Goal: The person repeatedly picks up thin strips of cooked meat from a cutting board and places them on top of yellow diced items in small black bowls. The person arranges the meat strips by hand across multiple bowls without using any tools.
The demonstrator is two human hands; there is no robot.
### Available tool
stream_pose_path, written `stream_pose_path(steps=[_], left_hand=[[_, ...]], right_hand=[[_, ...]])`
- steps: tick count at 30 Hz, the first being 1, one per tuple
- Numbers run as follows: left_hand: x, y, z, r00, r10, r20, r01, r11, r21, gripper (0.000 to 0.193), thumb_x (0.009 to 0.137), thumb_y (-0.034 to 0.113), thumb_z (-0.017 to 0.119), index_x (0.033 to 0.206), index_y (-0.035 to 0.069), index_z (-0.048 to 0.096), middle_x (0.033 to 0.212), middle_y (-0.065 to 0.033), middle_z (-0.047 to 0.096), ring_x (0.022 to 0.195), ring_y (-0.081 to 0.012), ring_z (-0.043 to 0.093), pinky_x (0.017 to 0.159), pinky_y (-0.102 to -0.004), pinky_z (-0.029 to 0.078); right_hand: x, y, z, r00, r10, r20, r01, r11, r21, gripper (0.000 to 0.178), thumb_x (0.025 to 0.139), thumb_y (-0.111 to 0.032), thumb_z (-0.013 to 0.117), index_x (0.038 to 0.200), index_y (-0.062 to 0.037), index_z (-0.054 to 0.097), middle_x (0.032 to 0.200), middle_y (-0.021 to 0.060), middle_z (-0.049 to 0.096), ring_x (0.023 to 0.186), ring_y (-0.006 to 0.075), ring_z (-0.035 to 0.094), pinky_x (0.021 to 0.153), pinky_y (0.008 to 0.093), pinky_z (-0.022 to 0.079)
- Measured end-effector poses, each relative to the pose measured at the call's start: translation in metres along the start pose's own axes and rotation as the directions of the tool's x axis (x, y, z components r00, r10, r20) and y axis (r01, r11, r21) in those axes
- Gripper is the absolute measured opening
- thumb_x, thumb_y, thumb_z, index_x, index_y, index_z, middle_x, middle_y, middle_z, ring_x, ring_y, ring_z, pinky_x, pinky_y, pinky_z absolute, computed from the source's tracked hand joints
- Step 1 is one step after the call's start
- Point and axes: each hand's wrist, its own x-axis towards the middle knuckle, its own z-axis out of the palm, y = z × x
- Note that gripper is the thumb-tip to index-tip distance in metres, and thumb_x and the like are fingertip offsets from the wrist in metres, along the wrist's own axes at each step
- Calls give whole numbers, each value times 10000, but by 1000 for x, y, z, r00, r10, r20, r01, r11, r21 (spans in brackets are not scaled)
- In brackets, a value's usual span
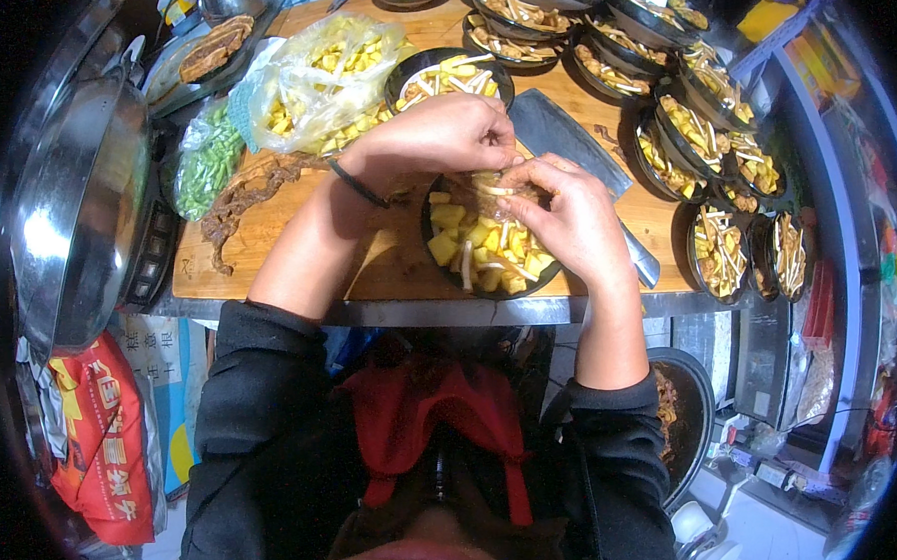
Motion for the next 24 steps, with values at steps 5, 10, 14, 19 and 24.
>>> stream_pose_path(steps=[5,10,14,19,24], left_hand=[[0,4,3,995,84,-61,-89,992,-93,197,731,228,649,853,80,696,771,-103,677,708,-260,640,643,-355,492],[3,6,2,999,51,-10,-51,994,-101,182,741,204,647,860,70,677,770,-94,679,682,-244,625,637,-347,481],[2,3,3,1000,-9,-1,8,937,-349,156,747,182,641,854,72,672,719,-89,655,659,-236,611,619,-336,470],[2,1,4,998,-51,-23,40,938,-343,116,737,133,648,834,72,661,697,-102,627,663,-243,603,609,-335,461],[1,6,14,984,120,-131,-105,988,116,107,785,134,638,868,67,640,794,-86,627,716,-253,616,664,-337,487]], right_hand=[[-1,0,1,999,-19,-31,20,999,44,181,731,-104,736,892,-54,672,830,115,634,788,288,613,691,352,473],[0,-1,1,999,-24,-40,26,998,65,180,737,-103,734,899,-55,675,821,112,633,764,279,617,678,342,474],[0,-3,-2,1000,27,9,-27,999,27,193,740,-16,729,919,14,667,890,90,656,810,175,621,728,282,485],[0,-4,-3,999,46,22,-47,998,36,191,742,-16,726,920,16,665,882,90,652,807,171,620,726,282,485],[0,-2,-2,1000,9,4,-9,1000,25,185,746,-21,725,916,19,663,878,91,653,797,179,619,725,288,484]])
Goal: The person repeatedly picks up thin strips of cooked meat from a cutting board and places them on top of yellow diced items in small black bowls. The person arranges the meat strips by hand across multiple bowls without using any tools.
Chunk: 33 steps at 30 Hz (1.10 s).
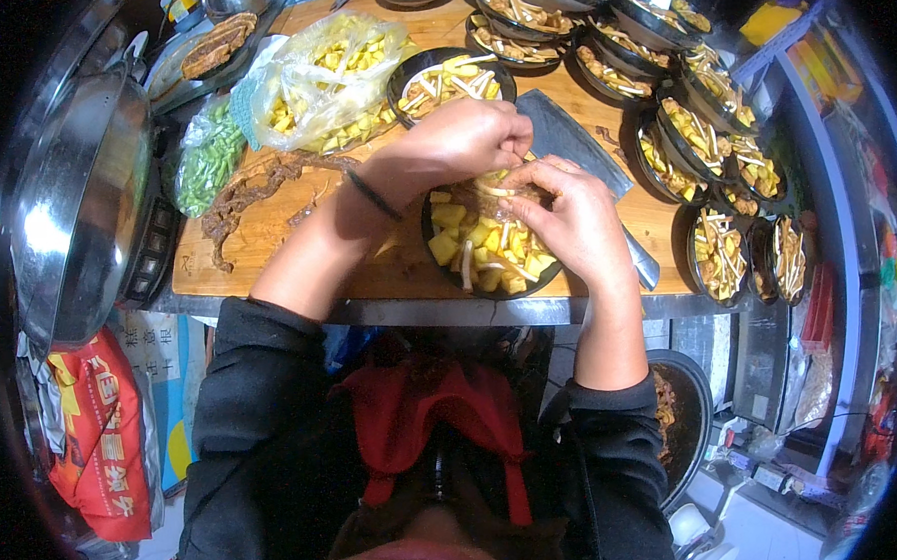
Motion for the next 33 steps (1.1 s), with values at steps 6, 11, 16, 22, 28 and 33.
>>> stream_pose_path(steps=[6,11,16,22,28,33], left_hand=[[-1,-3,-5,1000,-13,1,13,994,-112,118,793,136,628,878,58,656,832,-111,636,786,-284,631,701,-364,495],[-12,-3,-29,989,-89,114,114,965,-238,171,783,120,657,921,24,684,864,-129,662,808,-243,649,709,-343,497],[-12,-2,-32,974,-67,217,109,976,-189,222,724,90,652,929,12,687,860,-169,677,776,-292,651,687,-348,497],[-16,-3,-27,989,120,91,-121,993,10,254,662,72,661,911,30,691,741,-165,638,771,-355,631,685,-383,498],[-8,9,-38,941,-156,301,175,984,-38,189,655,57,644,838,13,651,725,-157,633,721,-318,627,639,-359,488],[-8,11,-44,956,-114,272,159,975,-153,172,686,49,606,840,22,677,743,-156,648,711,-272,636,633,-345,486]], right_hand=[[0,1,-1,1000,19,2,-19,1000,-18,183,739,-22,726,906,20,663,880,97,654,813,198,623,738,290,485],[1,1,1,1000,2,-27,-2,1000,19,182,735,-19,728,901,18,663,891,102,654,826,205,625,745,292,486],[1,0,1,999,36,-6,-36,999,22,178,744,-27,729,902,17,659,901,103,656,827,204,626,741,293,487],[1,-1,0,999,45,-4,-45,999,9,176,749,-32,729,902,17,658,902,101,657,826,202,625,739,291,485],[0,0,0,999,37,1,-37,999,14,177,754,-33,724,910,16,656,895,99,656,836,201,623,750,289,480],[1,-1,-1,999,37,12,-37,999,-30,181,755,-44,726,913,10,658,892,97,653,823,197,618,734,291,477]])
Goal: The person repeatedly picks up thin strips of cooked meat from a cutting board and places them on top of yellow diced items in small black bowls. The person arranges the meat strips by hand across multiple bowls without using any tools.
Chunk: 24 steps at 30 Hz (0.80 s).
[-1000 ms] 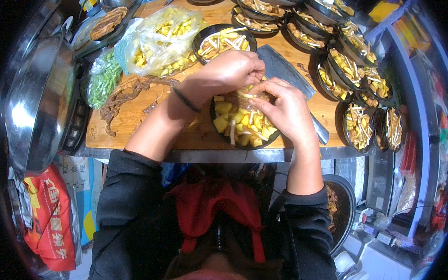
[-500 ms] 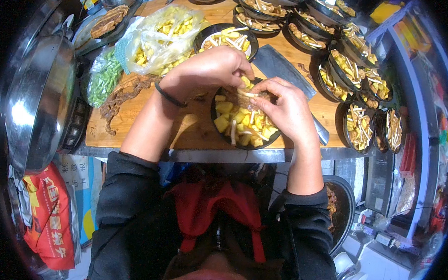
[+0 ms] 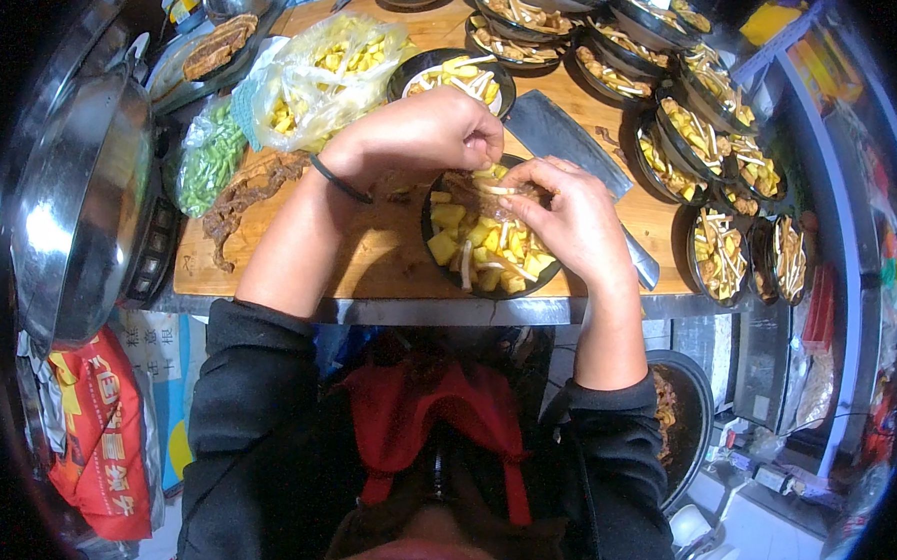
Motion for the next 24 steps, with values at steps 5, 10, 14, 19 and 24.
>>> stream_pose_path(steps=[5,10,14,19,24], left_hand=[[3,-4,5,997,83,5,-83,997,2,167,707,46,588,836,34,693,729,-145,651,696,-263,637,626,-348,481],[4,-5,10,986,162,-40,-158,984,84,118,777,105,614,868,65,677,704,-137,632,649,-271,612,623,-349,474],[7,-3,12,991,132,-22,-125,972,196,117,789,100,594,865,47,665,715,-145,632,654,-285,612,623,-352,474],[3,-8,6,993,121,4,-121,992,-40,161,835,145,600,924,27,663,758,-140,652,673,-235,619,640,-329,484],[-13,-15,10,991,-20,-131,-14,966,-257,213,860,222,654,960,35,672,743,-43,649,688,-108,587,639,-280,476]], right_hand=[[0,0,-1,1000,6,12,-6,1000,0,184,756,-51,727,919,4,660,884,95,651,806,190,613,719,289,475],[0,0,0,1000,-29,-4,29,1000,8,185,756,-49,728,921,2,660,880,97,650,798,184,615,711,291,478],[0,1,1,1000,-13,2,13,1000,-9,181,762,-49,725,922,4,659,879,98,654,795,184,617,713,289,480],[0,1,1,1000,-17,-10,17,1000,-10,178,774,-59,720,926,8,657,877,96,654,796,181,619,721,282,480],[-1,-1,2,997,46,-65,-43,997,59,180,789,-70,712,942,7,659,870,93,649,783,167,612,714,271,478]])
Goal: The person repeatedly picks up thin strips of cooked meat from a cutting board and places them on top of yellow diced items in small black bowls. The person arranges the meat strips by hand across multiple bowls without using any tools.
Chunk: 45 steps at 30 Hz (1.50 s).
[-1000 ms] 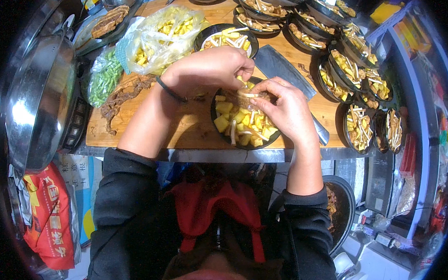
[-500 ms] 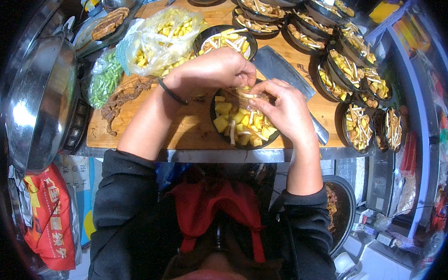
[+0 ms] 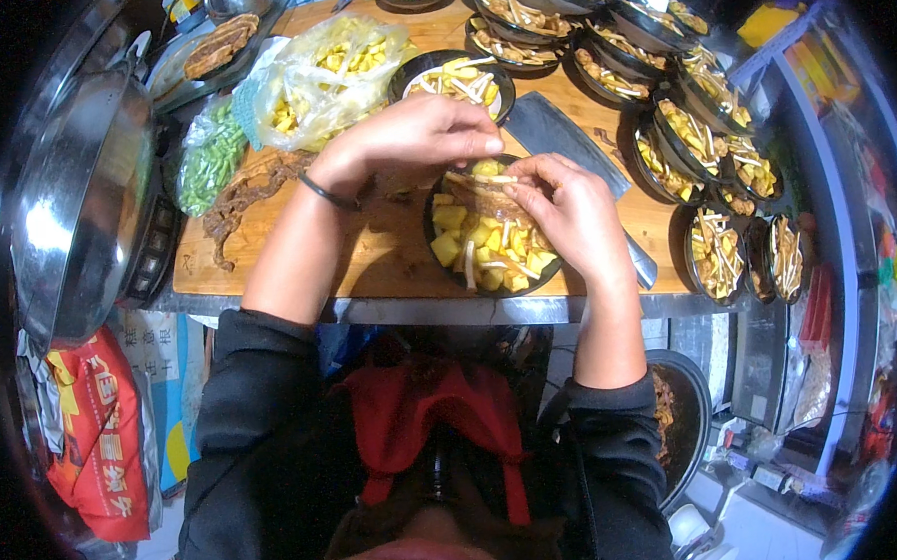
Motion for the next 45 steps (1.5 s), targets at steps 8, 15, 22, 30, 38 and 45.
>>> stream_pose_path(steps=[8,15,22,30,38,45], left_hand=[[-7,-7,15,994,-57,-89,54,998,-43,190,803,175,681,935,39,675,721,-23,619,673,-81,557,614,-250,457],[-7,-17,20,978,100,-183,-81,991,107,229,799,205,634,924,20,684,823,-135,654,752,-230,641,679,-327,500],[-9,-12,27,940,76,-333,-85,996,-11,210,829,198,644,939,24,681,839,-119,660,748,-223,635,676,-314,499],[-5,-7,31,963,101,-250,-109,994,-20,157,815,129,635,935,37,677,813,-116,639,732,-208,619,669,-296,491],[3,-19,32,945,227,-236,-199,970,139,177,796,114,569,913,30,671,848,-144,640,839,-305,609,741,-369,491],[0,-16,33,952,161,-262,-136,985,110,188,853,139,575,979,35,666,877,-133,657,827,-274,617,754,-341,490]], right_hand=[[10,0,12,988,-11,-156,1,998,-67,178,807,-162,695,936,-43,668,844,128,637,764,273,636,688,343,491],[11,8,14,988,-60,-144,26,974,-223,167,831,-148,682,943,-25,679,871,100,655,769,209,631,691,318,491],[2,12,-6,979,114,-171,-70,967,246,214,848,-130,672,1030,-18,679,923,74,638,823,137,607,719,259,485],[5,12,-6,998,22,-67,-26,998,-63,159,792,-114,716,918,-23,684,853,52,611,739,124,539,672,253,441],[8,10,8,986,52,-161,-53,999,-3,142,790,-85,716,909,-17,678,803,55,625,679,124,558,626,257,457],[6,13,10,991,-3,-134,-21,984,-176,142,818,-84,683,951,-36,694,827,75,636,707,145,584,648,266,468]])
